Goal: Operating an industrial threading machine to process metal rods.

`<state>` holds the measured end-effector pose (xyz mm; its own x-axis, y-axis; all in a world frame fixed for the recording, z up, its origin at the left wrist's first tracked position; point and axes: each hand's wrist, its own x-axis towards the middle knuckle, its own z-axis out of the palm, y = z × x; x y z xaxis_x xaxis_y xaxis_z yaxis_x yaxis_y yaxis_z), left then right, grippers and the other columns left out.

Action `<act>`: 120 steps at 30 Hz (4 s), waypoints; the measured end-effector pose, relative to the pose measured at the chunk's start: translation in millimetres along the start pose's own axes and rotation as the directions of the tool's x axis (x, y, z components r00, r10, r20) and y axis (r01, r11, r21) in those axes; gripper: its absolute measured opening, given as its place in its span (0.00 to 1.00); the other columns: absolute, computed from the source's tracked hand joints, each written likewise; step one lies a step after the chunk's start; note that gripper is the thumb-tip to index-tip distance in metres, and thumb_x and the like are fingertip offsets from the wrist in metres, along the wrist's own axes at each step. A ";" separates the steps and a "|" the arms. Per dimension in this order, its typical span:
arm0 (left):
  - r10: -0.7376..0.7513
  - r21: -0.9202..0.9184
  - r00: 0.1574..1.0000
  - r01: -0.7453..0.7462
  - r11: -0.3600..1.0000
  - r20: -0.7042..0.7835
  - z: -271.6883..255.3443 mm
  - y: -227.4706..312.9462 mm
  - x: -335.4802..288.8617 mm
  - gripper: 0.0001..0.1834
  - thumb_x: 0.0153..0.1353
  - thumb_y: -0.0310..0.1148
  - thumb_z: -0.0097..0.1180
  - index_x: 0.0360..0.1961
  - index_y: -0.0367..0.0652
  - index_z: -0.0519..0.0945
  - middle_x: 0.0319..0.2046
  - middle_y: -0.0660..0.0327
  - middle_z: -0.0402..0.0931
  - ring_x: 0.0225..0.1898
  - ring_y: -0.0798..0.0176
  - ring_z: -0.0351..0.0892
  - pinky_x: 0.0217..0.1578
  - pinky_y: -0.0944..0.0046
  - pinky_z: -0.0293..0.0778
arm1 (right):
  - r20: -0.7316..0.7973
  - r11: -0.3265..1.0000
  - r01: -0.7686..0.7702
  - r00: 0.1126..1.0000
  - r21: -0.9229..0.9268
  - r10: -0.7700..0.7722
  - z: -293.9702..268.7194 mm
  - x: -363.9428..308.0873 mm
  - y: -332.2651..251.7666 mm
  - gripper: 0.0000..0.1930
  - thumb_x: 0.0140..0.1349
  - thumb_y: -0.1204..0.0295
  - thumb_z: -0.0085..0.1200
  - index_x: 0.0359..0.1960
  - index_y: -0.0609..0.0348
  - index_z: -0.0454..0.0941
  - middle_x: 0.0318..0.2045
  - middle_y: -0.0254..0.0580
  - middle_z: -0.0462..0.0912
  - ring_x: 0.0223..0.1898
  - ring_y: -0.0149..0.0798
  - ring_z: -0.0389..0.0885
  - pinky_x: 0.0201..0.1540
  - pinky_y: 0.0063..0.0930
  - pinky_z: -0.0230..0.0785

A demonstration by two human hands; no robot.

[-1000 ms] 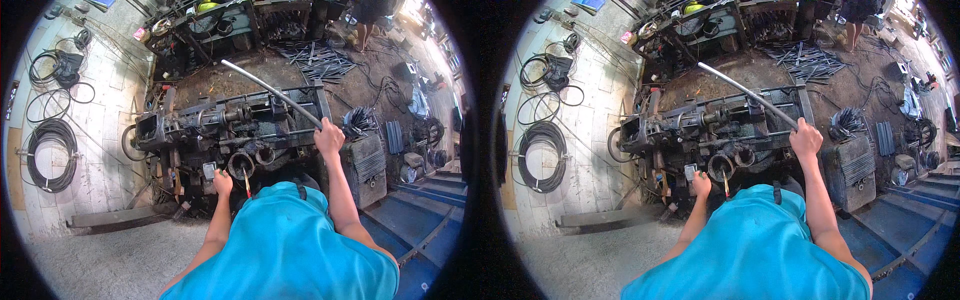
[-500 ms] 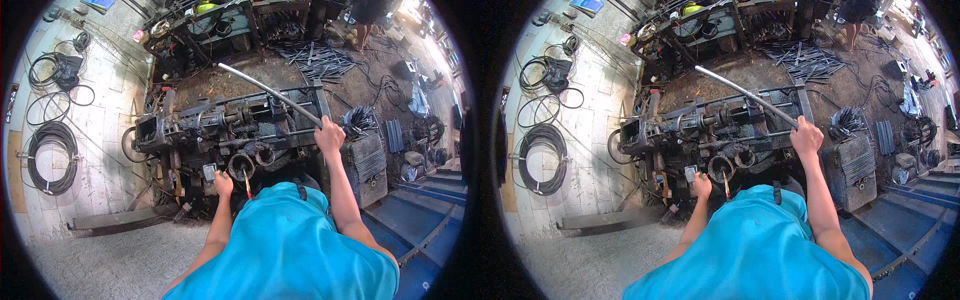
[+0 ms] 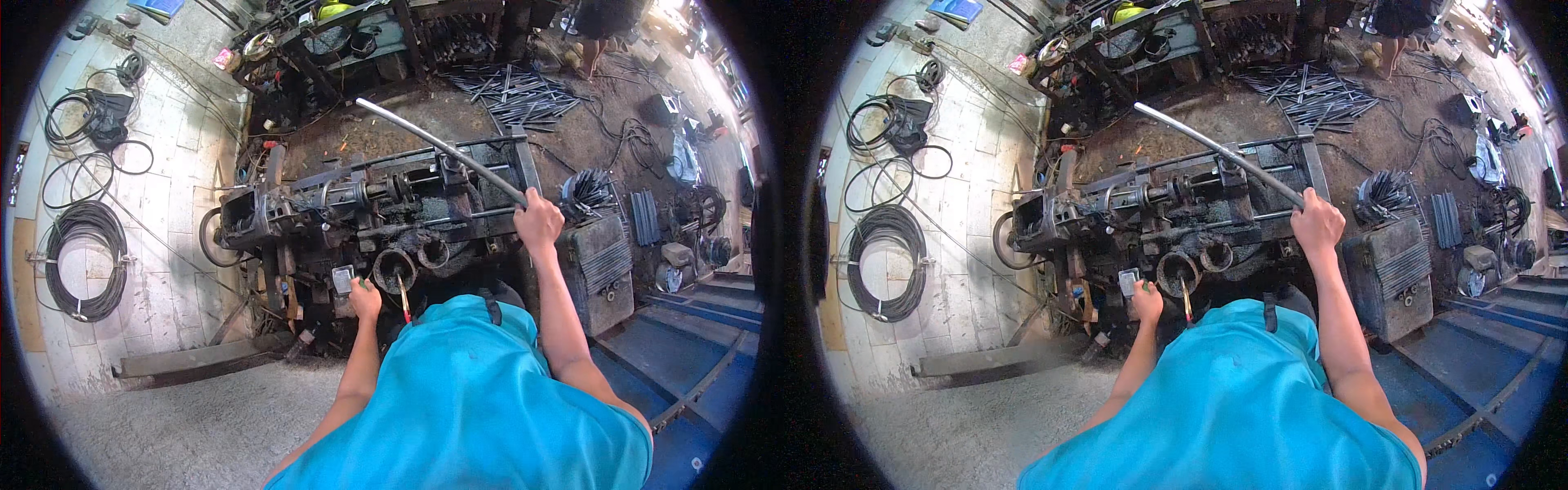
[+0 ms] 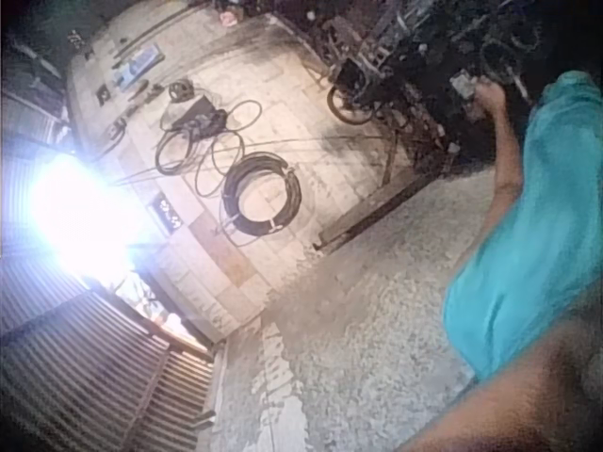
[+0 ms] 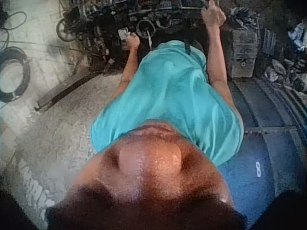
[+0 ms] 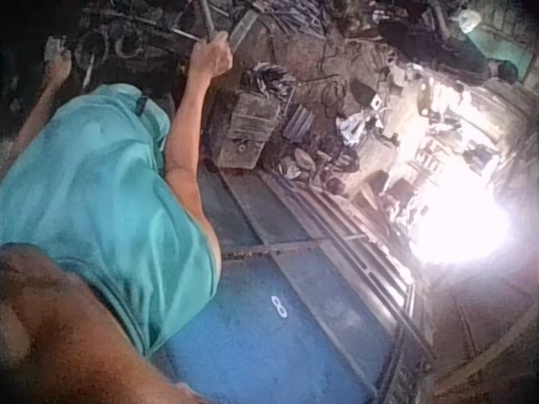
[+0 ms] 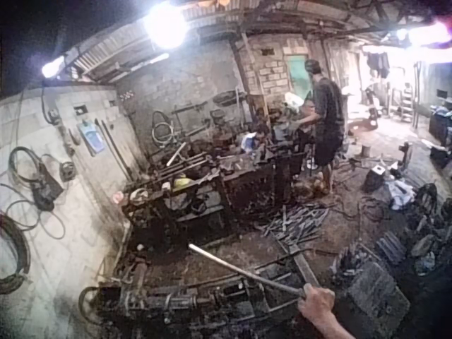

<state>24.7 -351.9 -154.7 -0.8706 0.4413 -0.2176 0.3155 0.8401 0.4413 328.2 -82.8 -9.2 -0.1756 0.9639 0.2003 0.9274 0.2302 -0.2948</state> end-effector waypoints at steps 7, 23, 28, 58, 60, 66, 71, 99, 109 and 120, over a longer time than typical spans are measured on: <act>-0.010 -0.003 1.000 0.010 1.000 -0.014 -0.4 3.6 -0.7 0.19 0.64 0.40 0.52 0.52 0.40 0.72 0.41 0.37 0.77 0.46 0.34 0.76 0.47 0.42 0.71 | -0.016 0.999 0.032 0.999 0.004 -0.032 0.9 2.6 -0.4 0.12 0.49 0.67 0.61 0.32 0.54 0.73 0.26 0.43 0.82 0.29 0.49 0.83 0.32 0.45 0.73; -0.013 0.037 0.999 0.014 0.999 -0.032 1.8 1.5 0.9 0.18 0.63 0.39 0.53 0.49 0.39 0.75 0.41 0.39 0.78 0.45 0.36 0.77 0.46 0.45 0.72 | -0.047 0.999 0.033 0.998 0.029 -0.032 5.3 -0.2 1.6 0.12 0.49 0.67 0.61 0.33 0.53 0.74 0.26 0.42 0.82 0.29 0.49 0.83 0.33 0.44 0.73; -0.003 0.003 0.999 0.003 1.000 -0.034 3.2 0.2 0.7 0.20 0.63 0.40 0.53 0.51 0.39 0.73 0.41 0.37 0.78 0.46 0.34 0.76 0.47 0.43 0.71 | -0.025 0.999 0.033 0.999 0.022 -0.032 4.1 2.1 0.6 0.12 0.49 0.67 0.61 0.34 0.51 0.75 0.26 0.42 0.83 0.30 0.48 0.83 0.33 0.44 0.73; -0.002 0.019 1.000 0.003 1.000 -0.017 1.4 -0.3 1.9 0.19 0.64 0.40 0.52 0.51 0.40 0.72 0.41 0.37 0.77 0.46 0.34 0.76 0.47 0.42 0.70 | 0.013 1.000 0.007 1.000 0.011 -0.007 -0.8 -5.5 -10.7 0.12 0.50 0.67 0.61 0.34 0.53 0.75 0.27 0.42 0.83 0.29 0.49 0.83 0.33 0.45 0.73; 0.008 0.017 1.000 -0.008 1.000 -0.018 2.0 0.2 1.9 0.19 0.64 0.40 0.51 0.51 0.40 0.72 0.41 0.37 0.77 0.45 0.34 0.76 0.47 0.42 0.70 | 0.012 1.000 0.003 1.000 0.010 -0.004 2.2 -6.2 -7.4 0.12 0.50 0.67 0.61 0.35 0.53 0.75 0.27 0.42 0.83 0.29 0.49 0.83 0.33 0.45 0.73; 0.026 0.023 0.999 -0.025 0.999 -0.021 5.6 -5.7 3.8 0.19 0.64 0.41 0.51 0.52 0.42 0.71 0.40 0.37 0.77 0.45 0.33 0.76 0.46 0.42 0.70 | -0.035 0.999 0.032 0.999 0.042 -0.030 6.3 -2.2 -0.4 0.12 0.49 0.67 0.61 0.34 0.53 0.75 0.27 0.42 0.83 0.29 0.49 0.83 0.33 0.44 0.73; 0.047 0.022 0.998 -0.047 0.999 -0.034 4.1 -5.6 2.9 0.20 0.64 0.42 0.52 0.52 0.42 0.71 0.40 0.37 0.77 0.44 0.33 0.76 0.46 0.42 0.70 | -0.051 0.998 0.046 0.998 0.034 -0.044 3.8 1.1 -3.1 0.11 0.49 0.67 0.62 0.34 0.53 0.76 0.27 0.41 0.83 0.29 0.48 0.83 0.34 0.43 0.73; -0.031 0.020 0.999 0.031 0.999 -0.018 1.6 2.3 0.5 0.19 0.63 0.41 0.54 0.50 0.42 0.74 0.42 0.39 0.78 0.46 0.37 0.76 0.47 0.45 0.71 | -0.043 0.998 0.058 0.997 0.022 -0.057 5.1 -3.9 -8.6 0.12 0.50 0.66 0.61 0.33 0.54 0.73 0.25 0.42 0.82 0.29 0.49 0.82 0.32 0.45 0.73; 0.002 0.006 1.000 -0.002 1.000 -0.023 2.2 -0.8 1.5 0.19 0.63 0.40 0.53 0.51 0.41 0.73 0.40 0.36 0.77 0.45 0.34 0.76 0.46 0.42 0.71 | -0.054 0.999 0.048 0.997 0.023 -0.047 13.0 -4.2 -1.7 0.12 0.50 0.66 0.61 0.34 0.53 0.74 0.25 0.41 0.82 0.28 0.49 0.82 0.32 0.44 0.73; -0.032 0.026 0.999 0.033 0.999 -0.038 0.8 3.8 -2.2 0.19 0.63 0.39 0.53 0.51 0.39 0.73 0.39 0.37 0.78 0.44 0.34 0.77 0.46 0.42 0.71 | -0.055 0.998 0.055 0.997 0.035 -0.053 7.8 -3.3 -8.9 0.12 0.49 0.66 0.61 0.35 0.51 0.75 0.26 0.40 0.83 0.28 0.48 0.83 0.33 0.44 0.73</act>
<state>28.1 -349.4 -153.3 -0.8937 0.4024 -0.1985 0.2968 0.8619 0.4111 318.0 -87.1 -14.5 -0.2061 0.9415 0.2668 0.9043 0.2874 -0.3156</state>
